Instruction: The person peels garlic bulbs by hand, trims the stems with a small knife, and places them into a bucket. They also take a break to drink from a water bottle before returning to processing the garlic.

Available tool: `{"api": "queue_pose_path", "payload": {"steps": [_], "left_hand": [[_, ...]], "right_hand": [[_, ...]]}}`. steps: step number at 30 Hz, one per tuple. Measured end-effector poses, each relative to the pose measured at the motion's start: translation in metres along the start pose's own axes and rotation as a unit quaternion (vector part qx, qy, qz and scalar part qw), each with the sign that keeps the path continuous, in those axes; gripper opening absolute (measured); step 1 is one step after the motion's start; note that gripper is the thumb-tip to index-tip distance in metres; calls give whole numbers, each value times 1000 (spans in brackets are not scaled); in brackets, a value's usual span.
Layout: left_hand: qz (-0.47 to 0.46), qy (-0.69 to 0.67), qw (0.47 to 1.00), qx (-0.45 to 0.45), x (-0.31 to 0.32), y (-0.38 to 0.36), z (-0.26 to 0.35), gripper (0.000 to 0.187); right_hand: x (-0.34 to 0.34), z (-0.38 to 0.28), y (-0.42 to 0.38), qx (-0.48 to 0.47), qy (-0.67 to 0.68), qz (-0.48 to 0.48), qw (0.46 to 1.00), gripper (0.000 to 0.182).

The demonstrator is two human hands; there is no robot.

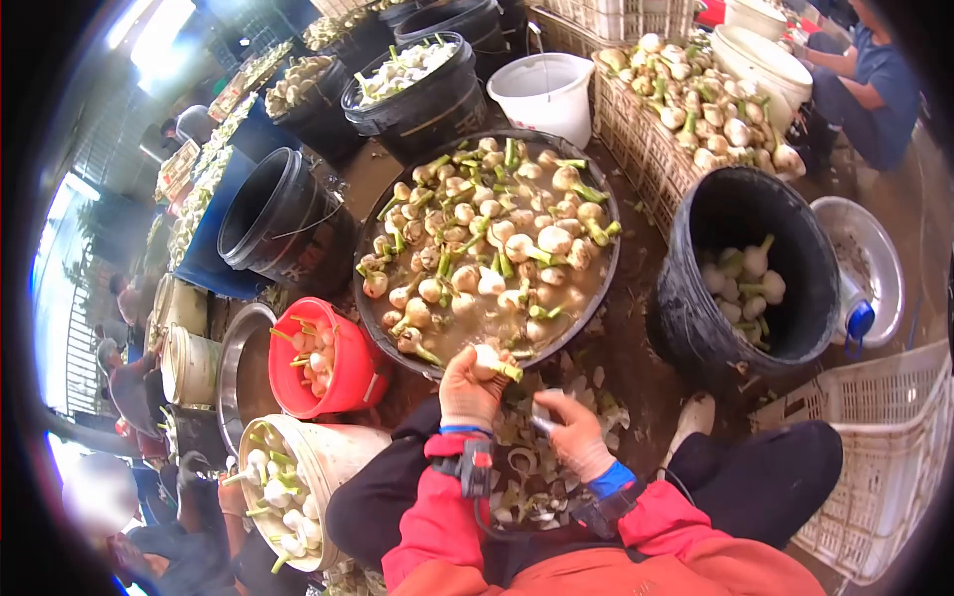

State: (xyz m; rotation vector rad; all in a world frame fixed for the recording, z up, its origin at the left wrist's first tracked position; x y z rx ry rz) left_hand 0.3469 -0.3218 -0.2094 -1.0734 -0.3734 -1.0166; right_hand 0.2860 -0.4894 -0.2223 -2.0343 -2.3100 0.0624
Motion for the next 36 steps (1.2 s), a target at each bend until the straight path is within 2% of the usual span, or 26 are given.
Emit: {"api": "queue_pose_path", "payload": {"steps": [1,2,4,6,8,10,12,13,14,16,18,19,20,21,22,25,26,28,29,30,31,32,33,34,35,36], "left_hand": [[-9,-55,998,-32,-7,-11,-13,30],[-9,-25,999,35,-8,-29,-25,30],[7,16,999,52,-8,-59,-46,33],[-69,52,995,50,-11,-79,-64,42],[-57,196,976,81,-5,-102,-70,49],[-44,367,913,175,-6,-118,-69,55],[-34,562,743,362,-14,-124,-67,53],[-23,645,625,439,2,-138,-62,51],[-25,645,623,442,5,-142,-60,51],[-19,705,569,423,8,-147,-63,51],[-28,688,575,442,7,-147,-59,44],[-44,445,860,246,-8,-137,-58,41],[-53,122,991,7,-18,-133,-67,39],[-64,5,995,-75,-23,-132,-67,40],[-41,-36,994,-95,-21,-135,-68,40],[-60,-12,994,-87,-25,-133,-68,45],[-69,31,994,-79,-26,-133,-68,51],[-80,74,991,-70,-26,-133,-71,58],[-73,411,890,185,-18,-137,-58,66],[-51,669,620,407,-2,-151,-54,76],[-47,744,514,424,11,-160,-47,89],[-68,682,601,410,-2,-152,-46,84],[-83,556,755,337,-2,-146,-47,78],[-94,406,874,250,-1,-141,-50,72],[-86,340,920,174,0,-138,-46,56],[-81,175,981,-15,-19,-121,-50,52]], "right_hand": [[1,-13,0,-4,32,18,999,35],[1,-24,-1,-8,64,37,997,36],[0,-22,-6,5,117,48,992,38],[-7,-27,-11,11,173,55,983,39],[-12,-39,-15,47,204,72,975,41],[-14,-44,-17,33,211,68,974,44],[-11,-32,-18,41,37,53,997,45],[-9,-27,-20,51,23,56,997,45],[-7,-24,-22,47,25,57,997,45],[-5,-16,-24,62,-19,71,995,44],[-8,-21,-23,42,17,67,997,44],[-12,-30,-22,40,67,26,997,41],[-16,-38,-20,38,117,-15,992,40],[-19,-43,-20,-3,71,-58,996,43],[-19,-48,-20,-3,72,-62,996,43],[-14,-56,-27,76,340,-114,930,41],[-12,-53,-28,76,339,-113,931,41],[-7,-35,-29,192,352,-67,914,38],[-8,-32,-28,169,314,-67,932,35],[-8,-29,-28,169,313,-66,932,35],[-7,-25,-28,177,326,-55,927,34],[-7,-22,-29,184,337,-44,922,33],[-8,-25,-31,159,328,-35,931,34],[-9,-27,-32,175,302,-38,936,36],[-10,-29,-32,138,308,-44,940,37],[-9,-31,-33,102,315,-51,942,38]]}}
Point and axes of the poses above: each hand's wrist, its own y-axis towards the middle knuckle, its own x-axis out of the palm, z = x × y, the point moved 4 cm from there along y, towards the middle knuckle, and after that the axes turned 2 degrees about y, right-handed, at the moved point
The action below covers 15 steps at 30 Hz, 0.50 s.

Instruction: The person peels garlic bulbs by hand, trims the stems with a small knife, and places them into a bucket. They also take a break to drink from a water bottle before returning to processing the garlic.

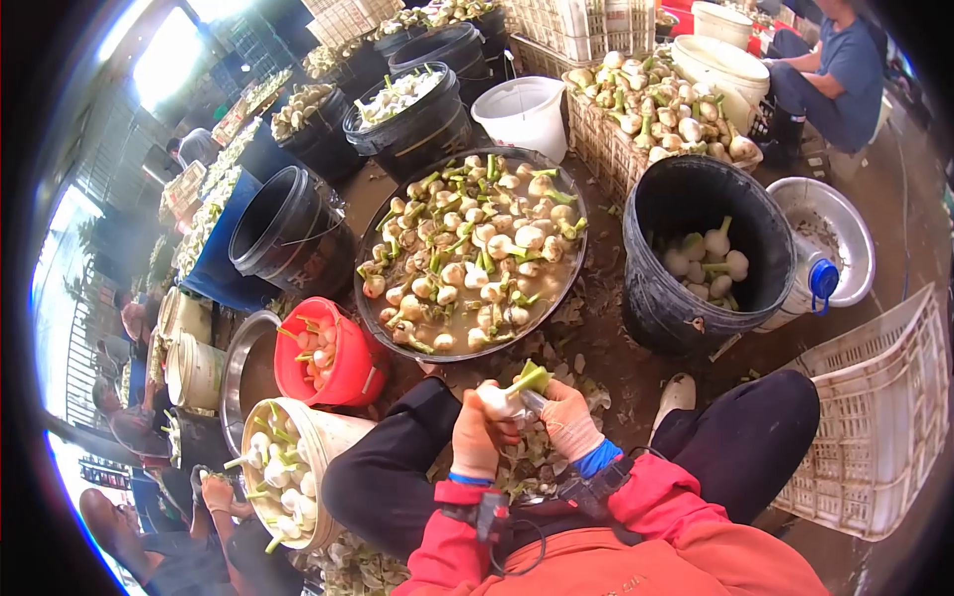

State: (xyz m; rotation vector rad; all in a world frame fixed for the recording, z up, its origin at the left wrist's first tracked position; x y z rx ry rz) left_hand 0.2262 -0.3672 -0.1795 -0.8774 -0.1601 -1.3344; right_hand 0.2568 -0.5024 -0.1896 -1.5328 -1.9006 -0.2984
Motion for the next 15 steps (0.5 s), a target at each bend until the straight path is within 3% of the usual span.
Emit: {"api": "queue_pose_path", "payload": {"steps": [2,3,5,7,8,9,10,12,14,15], "left_hand": [[76,8,994,-82,-11,8,-2,50],[78,7,994,-80,-16,11,-6,50],[168,123,976,71,-26,13,-8,51],[86,148,965,199,2,-2,-9,59],[46,176,950,254,13,-5,-9,65],[99,352,860,356,16,-9,-3,64],[164,520,719,432,15,-14,5,62],[195,418,835,299,0,-11,3,53],[167,284,935,127,-9,-10,9,44],[134,231,959,94,-7,-15,11,40]], "right_hand": [[8,-3,-5,21,20,-1,1000,39],[11,-4,-5,39,40,2,998,39],[3,1,-1,57,47,14,997,41],[0,-5,0,62,23,14,998,43],[2,-7,1,-7,-128,-12,992,43],[10,-9,-4,6,-150,-42,988,42],[14,-10,-8,-22,-195,-61,979,38],[28,-16,-8,-78,-257,-79,960,33],[27,-20,-3,-36,-243,-70,967,32],[24,-19,-2,-23,-203,-70,976,32]]}}
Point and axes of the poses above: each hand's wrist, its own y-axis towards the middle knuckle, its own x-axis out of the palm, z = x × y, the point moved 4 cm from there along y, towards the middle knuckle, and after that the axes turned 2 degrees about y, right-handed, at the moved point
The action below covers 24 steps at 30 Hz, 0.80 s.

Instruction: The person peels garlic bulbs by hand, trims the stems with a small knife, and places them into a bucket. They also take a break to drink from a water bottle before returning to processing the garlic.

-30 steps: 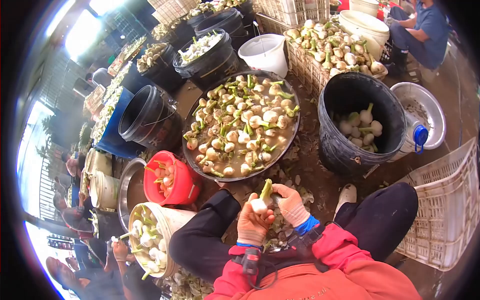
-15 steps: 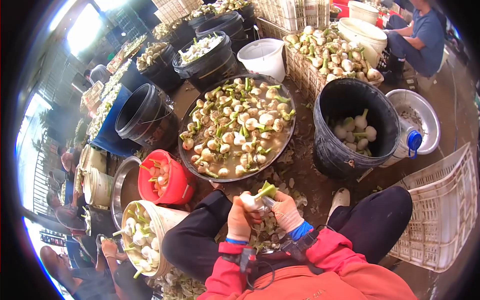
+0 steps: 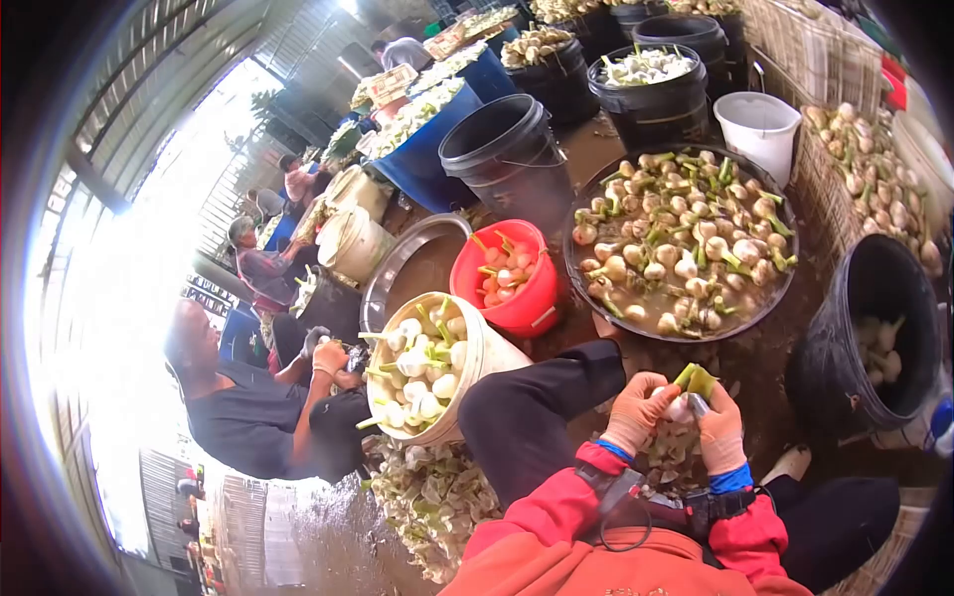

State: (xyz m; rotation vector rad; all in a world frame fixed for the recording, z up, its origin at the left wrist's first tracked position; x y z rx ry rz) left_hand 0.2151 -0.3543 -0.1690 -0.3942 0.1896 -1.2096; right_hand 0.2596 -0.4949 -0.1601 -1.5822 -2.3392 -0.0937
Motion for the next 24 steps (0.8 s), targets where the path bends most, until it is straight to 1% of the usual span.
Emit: {"api": "queue_pose_path", "payload": {"steps": [1,3,4,5,7,9,11,12,13,14,15,16,17,18,19,20,21,22,23,24], "left_hand": [[1,-1,1000,2,-5,0,4,40],[-156,14,980,-123,-2,-6,0,38],[-174,17,980,-96,-2,-7,-11,31],[-184,15,978,-97,5,-10,-9,31],[-89,-62,993,-56,7,-17,-3,25],[-6,39,998,53,-10,-7,-10,22],[-12,52,995,79,-21,-4,1,24],[-18,-16,998,50,-24,-5,5,26],[-20,-81,996,19,-27,-8,9,29],[-45,-157,987,11,-26,-11,15,29],[-68,-229,971,1,-28,-15,18,30],[-75,-259,963,-2,-31,-17,20,34],[-73,-288,955,0,-30,-19,21,33],[-56,-286,956,-1,-29,-20,23,36],[-40,-285,958,-3,-29,-20,22,39],[-45,-284,958,-8,-28,-18,18,39],[-11,-240,970,15,-30,-15,13,37],[23,-197,979,40,-33,-12,9,35],[19,-197,980,36,-34,-11,4,35],[13,-163,986,44,-36,-11,1,30]], "right_hand": [[-6,1,-1,12,41,5,999,32],[-2,-9,-4,13,20,-8,1000,33],[1,-12,-5,13,2,-22,1000,33],[3,-14,-4,-3,-83,-35,996,34],[6,-10,-6,-10,-81,-45,996,33],[1,-6,-5,-10,-26,-43,999,33],[-8,4,-1,18,42,5,999,31],[-12,1,0,48,74,29,996,29],[-21,0,0,48,71,43,995,29],[-29,6,2,74,175,76,979,27],[-35,12,4,98,279,106,949,26],[-46,16,5,113,270,133,947,27],[-52,23,6,112,271,139,946,27],[-56,26,10,87,-29,80,993,30],[-57,32,11,58,-326,13,943,32],[-48,34,5,-70,-443,3,894,38],[-38,45,3,-88,-418,-4,904,41],[-25,35,1,-55,-355,-16,933,40],[-12,22,-3,-21,-288,-28,957,40],[-5,17,-6,5,-191,-42,981,45]]}}
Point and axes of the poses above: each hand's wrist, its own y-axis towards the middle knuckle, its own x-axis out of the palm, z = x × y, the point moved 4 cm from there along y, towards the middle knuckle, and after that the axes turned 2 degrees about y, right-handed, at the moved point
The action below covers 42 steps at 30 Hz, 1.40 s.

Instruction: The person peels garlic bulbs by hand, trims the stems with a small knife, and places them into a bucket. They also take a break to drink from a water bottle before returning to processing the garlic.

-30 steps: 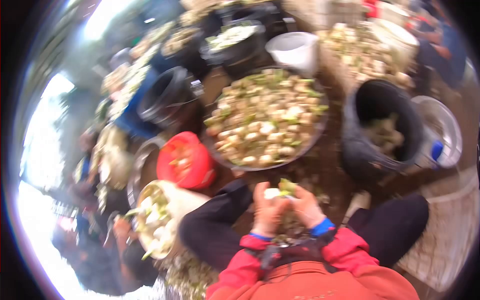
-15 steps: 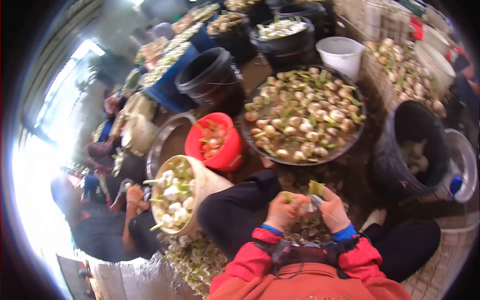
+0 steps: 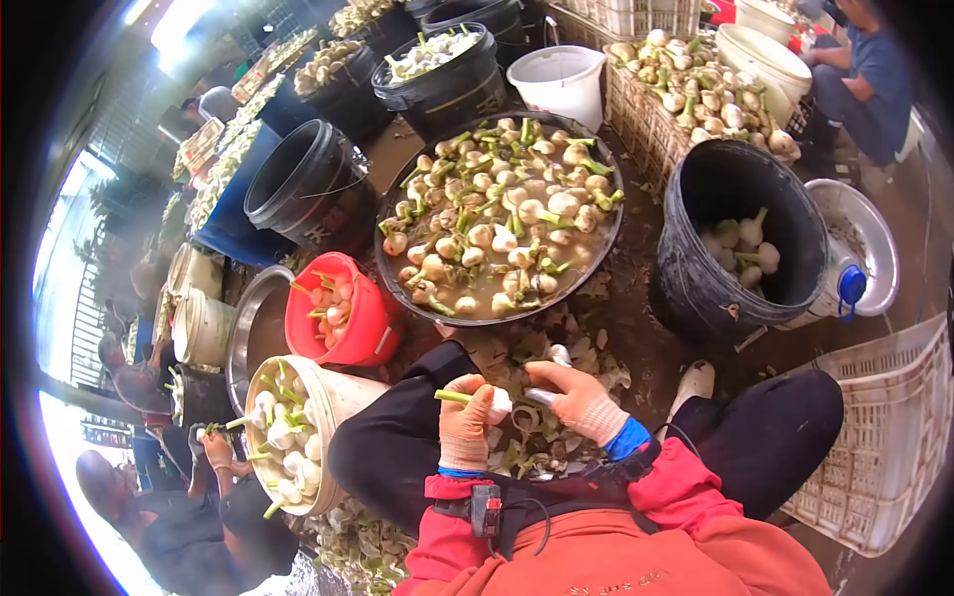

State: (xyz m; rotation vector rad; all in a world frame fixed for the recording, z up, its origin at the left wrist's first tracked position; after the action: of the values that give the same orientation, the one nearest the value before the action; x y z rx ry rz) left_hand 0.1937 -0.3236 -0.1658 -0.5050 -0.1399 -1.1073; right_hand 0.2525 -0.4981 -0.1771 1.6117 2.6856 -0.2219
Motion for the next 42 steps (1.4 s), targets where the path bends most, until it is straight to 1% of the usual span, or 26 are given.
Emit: {"api": "queue_pose_path", "payload": {"steps": [1,2,3,5,6,7,9,11,12,13,15,18,19,22,23,25,27,29,32,33,36,37,38,39,41,42], "left_hand": [[-10,33,999,9,3,0,1,25],[4,28,999,34,9,-1,3,22],[0,28,999,33,12,1,1,22],[71,118,990,39,11,1,-2,31],[77,137,985,66,17,0,-5,33],[107,228,963,95,22,-2,-3,34],[60,190,973,114,21,0,-9,26],[-2,-22,999,-23,19,3,-9,18],[-47,-100,993,-44,27,-4,1,17],[-93,-183,978,-36,20,-1,-2,23],[-105,-236,966,-20,15,2,3,25],[-132,-294,946,-39,10,3,20,26],[-129,-291,947,-36,6,3,24,26],[-65,-211,975,-7,-5,4,28,27],[-64,-211,975,-12,-2,3,25,27],[-38,-141,989,0,4,4,19,25],[-53,-137,989,-31,6,6,5,24],[-33,-148,987,-61,9,4,-4,27],[-41,-175,981,-68,11,-4,13,27],[-85,-201,975,-46,9,-3,25,31],[-46,-285,948,136,-34,-9,86,45],[-14,-311,925,220,-59,-13,109,54],[-39,-372,895,240,-73,-19,131,64],[-65,-433,860,260,-80,-22,147,74],[-92,-402,871,269,-71,-2,153,80],[-115,-372,878,278,-64,12,155,85]], "right_hand": [[4,-5,0,15,100,-18,995,50],[9,-7,-1,24,110,-12,994,51],[11,-14,-2,-5,56,1,998,46],[15,-33,-6,21,-51,-12,998,44],[22,-26,-4,-28,-112,7,993,43],[24,-30,-6,-21,-208,30,978,44],[20,-22,-3,-38,-167,42,984,43],[12,0,4,-28,-136,61,988,42],[7,5,5,-21,-105,77,991,41],[0,11,6,1,-76,90,993,39],[-12,35,6,60,-39,93,993,39],[-21,51,5,179,-69,36,981,38],[-16,50,7,177,-66,32,982,38],[-2,16,9,20,43,25,999,40],[4,-2,9,5,85,8,996,43],[15,-33,7,-44,54,-8,998,43],[21,-34,6,-96,56,38,993,41],[14,-21,12,-90,103,57,989,39],[-2,19,23,21,225,163,960,32],[-5,39,26,27,234,177,956,33],[-9,72,26,106,245,189,945,31],[-7,85,25,174,151,131,964,30],[-3,95,22,240,54,70,967,31],[-2,98,20,240,58,70,966,31],[14,104,18,246,-72,-134,957,32],[21,110,18,221,-98,-152,958,35]]}}
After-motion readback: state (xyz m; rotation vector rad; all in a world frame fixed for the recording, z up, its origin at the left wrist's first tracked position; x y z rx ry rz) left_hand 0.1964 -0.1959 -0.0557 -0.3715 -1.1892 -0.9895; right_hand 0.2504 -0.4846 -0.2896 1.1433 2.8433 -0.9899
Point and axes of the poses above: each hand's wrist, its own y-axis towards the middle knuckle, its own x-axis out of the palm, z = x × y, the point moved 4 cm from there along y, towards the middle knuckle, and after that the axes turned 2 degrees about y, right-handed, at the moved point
